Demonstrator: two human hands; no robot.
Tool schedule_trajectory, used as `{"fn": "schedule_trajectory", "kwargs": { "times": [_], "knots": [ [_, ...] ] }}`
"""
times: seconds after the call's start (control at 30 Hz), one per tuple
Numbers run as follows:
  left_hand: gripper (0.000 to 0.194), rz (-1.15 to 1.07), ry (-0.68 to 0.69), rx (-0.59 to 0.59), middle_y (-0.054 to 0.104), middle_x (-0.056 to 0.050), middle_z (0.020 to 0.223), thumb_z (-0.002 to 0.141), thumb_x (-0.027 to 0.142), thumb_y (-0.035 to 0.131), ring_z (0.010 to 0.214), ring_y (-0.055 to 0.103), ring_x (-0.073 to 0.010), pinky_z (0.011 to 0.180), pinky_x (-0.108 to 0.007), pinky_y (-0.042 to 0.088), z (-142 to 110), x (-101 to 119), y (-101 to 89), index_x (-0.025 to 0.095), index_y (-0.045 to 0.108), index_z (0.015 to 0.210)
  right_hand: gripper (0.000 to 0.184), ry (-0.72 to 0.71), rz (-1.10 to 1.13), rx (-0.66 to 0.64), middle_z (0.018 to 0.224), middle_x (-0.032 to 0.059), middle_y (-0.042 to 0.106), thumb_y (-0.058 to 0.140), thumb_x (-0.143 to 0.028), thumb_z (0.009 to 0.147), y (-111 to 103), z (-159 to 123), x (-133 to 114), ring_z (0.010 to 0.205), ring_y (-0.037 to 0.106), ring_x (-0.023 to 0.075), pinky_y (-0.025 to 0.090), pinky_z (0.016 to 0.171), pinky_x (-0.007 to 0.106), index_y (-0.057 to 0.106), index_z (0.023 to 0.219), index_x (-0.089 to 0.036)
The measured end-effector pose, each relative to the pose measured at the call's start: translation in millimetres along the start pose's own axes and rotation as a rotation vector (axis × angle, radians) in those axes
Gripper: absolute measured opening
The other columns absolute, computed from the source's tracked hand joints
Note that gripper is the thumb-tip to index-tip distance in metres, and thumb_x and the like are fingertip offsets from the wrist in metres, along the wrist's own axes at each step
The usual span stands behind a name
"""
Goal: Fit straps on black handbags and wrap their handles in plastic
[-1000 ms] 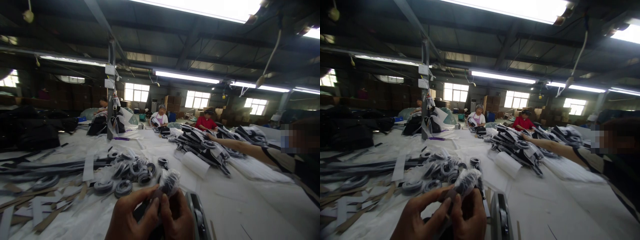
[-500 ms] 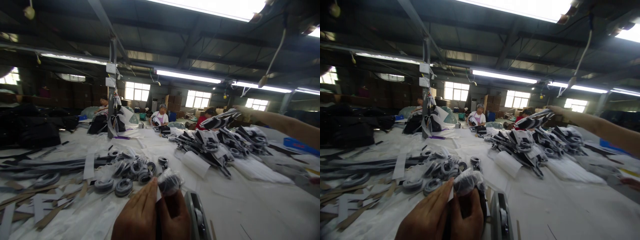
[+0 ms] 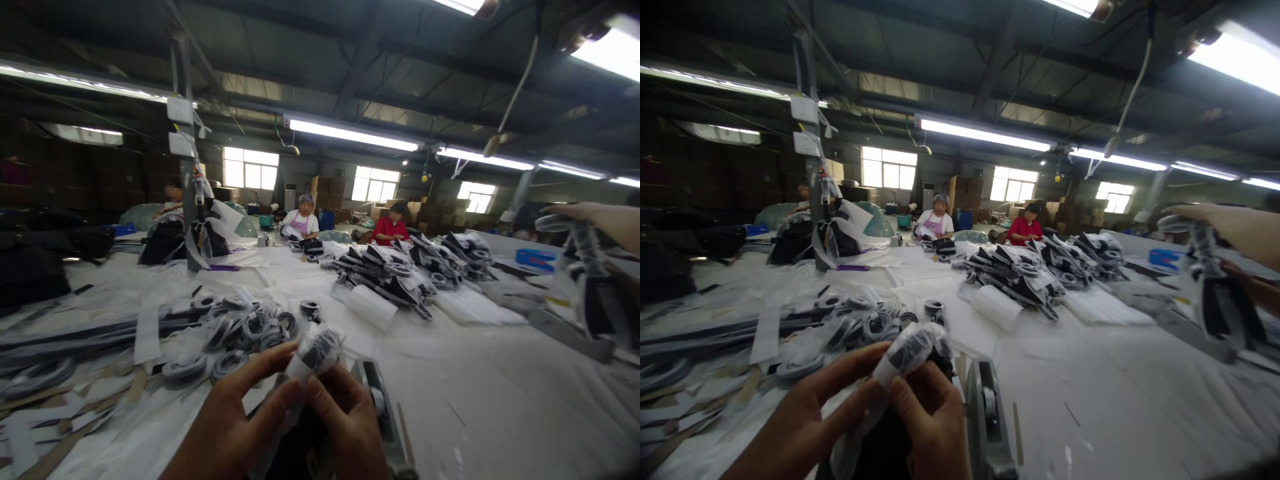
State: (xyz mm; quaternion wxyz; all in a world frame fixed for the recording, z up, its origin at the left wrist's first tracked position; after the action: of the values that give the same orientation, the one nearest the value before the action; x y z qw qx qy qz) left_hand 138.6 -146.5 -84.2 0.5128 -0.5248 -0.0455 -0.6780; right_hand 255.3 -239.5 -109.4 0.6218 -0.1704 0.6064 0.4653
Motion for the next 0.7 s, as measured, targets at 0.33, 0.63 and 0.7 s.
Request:
{"fn": "schedule_trajectory", "kwargs": {
  "times": [0.33,0.63,0.7],
  "knots": [
    [0.049,-0.308,-0.329,0.001,0.079,-0.005,0.098,0.072,0.056,0.073,0.091,0.074,-0.0276,0.072,-0.026,0.061,2,-24,3.5,0.023,0.072,0.109,0.024,-0.253,-0.956,0.400,0.114,0.0106,0.069,0.064,-0.041,0.086,-115,-16,-2,0.112,0.060,0.0299,0.043,0.102,0.045,0.076,0.096,-0.023],
    [0.050,-0.232,-0.285,-0.026,0.079,-0.003,0.089,0.071,0.059,0.072,0.075,0.075,-0.0246,0.050,-0.019,0.056,3,-34,6.3,0.024,0.071,0.106,0.047,0.238,-0.764,0.469,0.134,0.0163,0.062,0.064,-0.061,0.077,-190,-52,56,0.128,0.052,0.0375,0.032,0.110,0.052,0.081,0.078,-0.017],
    [0.049,-0.231,-0.280,-0.042,0.079,-0.004,0.089,0.072,0.059,0.071,0.077,0.075,-0.0253,0.053,-0.020,0.057,3,-35,6.1,0.024,0.071,0.106,0.046,0.247,-0.633,0.501,0.132,0.0146,0.063,0.067,-0.061,0.075,-179,-54,49,0.126,0.054,0.0362,0.032,0.111,0.050,0.080,0.075,-0.017]
  ]
}}
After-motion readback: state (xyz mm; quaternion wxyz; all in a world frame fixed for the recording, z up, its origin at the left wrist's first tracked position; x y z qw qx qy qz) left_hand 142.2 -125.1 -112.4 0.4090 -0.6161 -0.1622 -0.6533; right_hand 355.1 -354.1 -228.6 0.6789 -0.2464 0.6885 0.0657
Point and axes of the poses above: each hand's wrist, its own z-axis towards the middle knuckle, its own y-axis out of the palm, x = y × z, the point moved 1 cm from there along z, towards the middle knuckle
